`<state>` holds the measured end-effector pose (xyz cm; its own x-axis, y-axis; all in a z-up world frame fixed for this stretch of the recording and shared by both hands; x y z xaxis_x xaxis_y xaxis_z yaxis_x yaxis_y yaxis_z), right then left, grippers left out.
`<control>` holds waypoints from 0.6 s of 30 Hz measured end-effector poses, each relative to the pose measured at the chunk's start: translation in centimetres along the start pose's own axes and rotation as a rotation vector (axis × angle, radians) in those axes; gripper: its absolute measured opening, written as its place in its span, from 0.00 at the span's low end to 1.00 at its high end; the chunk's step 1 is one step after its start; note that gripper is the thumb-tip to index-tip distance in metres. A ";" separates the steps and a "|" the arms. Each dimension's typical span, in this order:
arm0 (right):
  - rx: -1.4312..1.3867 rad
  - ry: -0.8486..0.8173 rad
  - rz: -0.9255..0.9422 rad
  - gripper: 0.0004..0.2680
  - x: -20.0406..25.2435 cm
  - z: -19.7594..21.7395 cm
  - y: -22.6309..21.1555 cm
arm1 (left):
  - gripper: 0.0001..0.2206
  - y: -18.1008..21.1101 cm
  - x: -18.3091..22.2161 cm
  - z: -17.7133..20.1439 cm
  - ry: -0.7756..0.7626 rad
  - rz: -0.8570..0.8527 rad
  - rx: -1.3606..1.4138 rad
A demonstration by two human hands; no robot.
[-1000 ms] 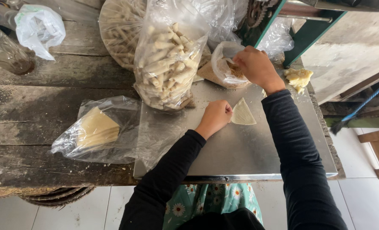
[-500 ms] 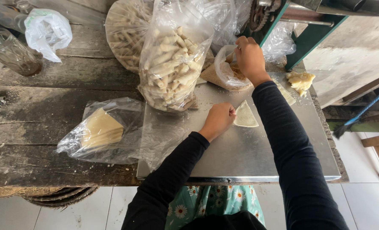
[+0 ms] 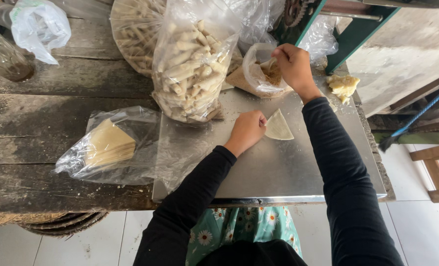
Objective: The person folds triangular dumpling wrappers around a grainy filling. They scoop filling into each wrapper, fold the edges to seal, and place the finished dumplings into a plastic bag.
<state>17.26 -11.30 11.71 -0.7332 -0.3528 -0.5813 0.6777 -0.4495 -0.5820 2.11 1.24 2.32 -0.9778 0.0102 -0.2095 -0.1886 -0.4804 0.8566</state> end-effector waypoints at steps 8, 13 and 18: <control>-0.160 0.377 -0.263 0.09 2.8 2.0 4.4 | 0.05 0.1 -0.1 0.1 -0.029 0.034 -0.028; -0.573 0.464 -0.419 0.09 3.7 2.5 7.8 | 0.05 -0.2 -0.3 0.0 -0.026 0.026 -0.021; -0.877 0.450 -0.588 0.08 5.8 3.4 8.0 | 0.05 -0.3 -0.3 0.1 -0.038 0.035 0.006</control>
<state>18.26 -19.71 5.66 -0.9825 0.1272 -0.1363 0.1724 0.3416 -0.9239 2.49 1.52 2.16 -0.9865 0.0270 -0.1614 -0.1547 -0.4760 0.8657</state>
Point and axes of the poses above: each hand's wrist, its own x-axis away from the middle knuckle, its own z-axis out of the back of the hand, y = z × x, the point moved 6 cm from there along -x, towards the middle knuckle, and after that the axes turned 6 degrees about z, right-handed, at the moved point
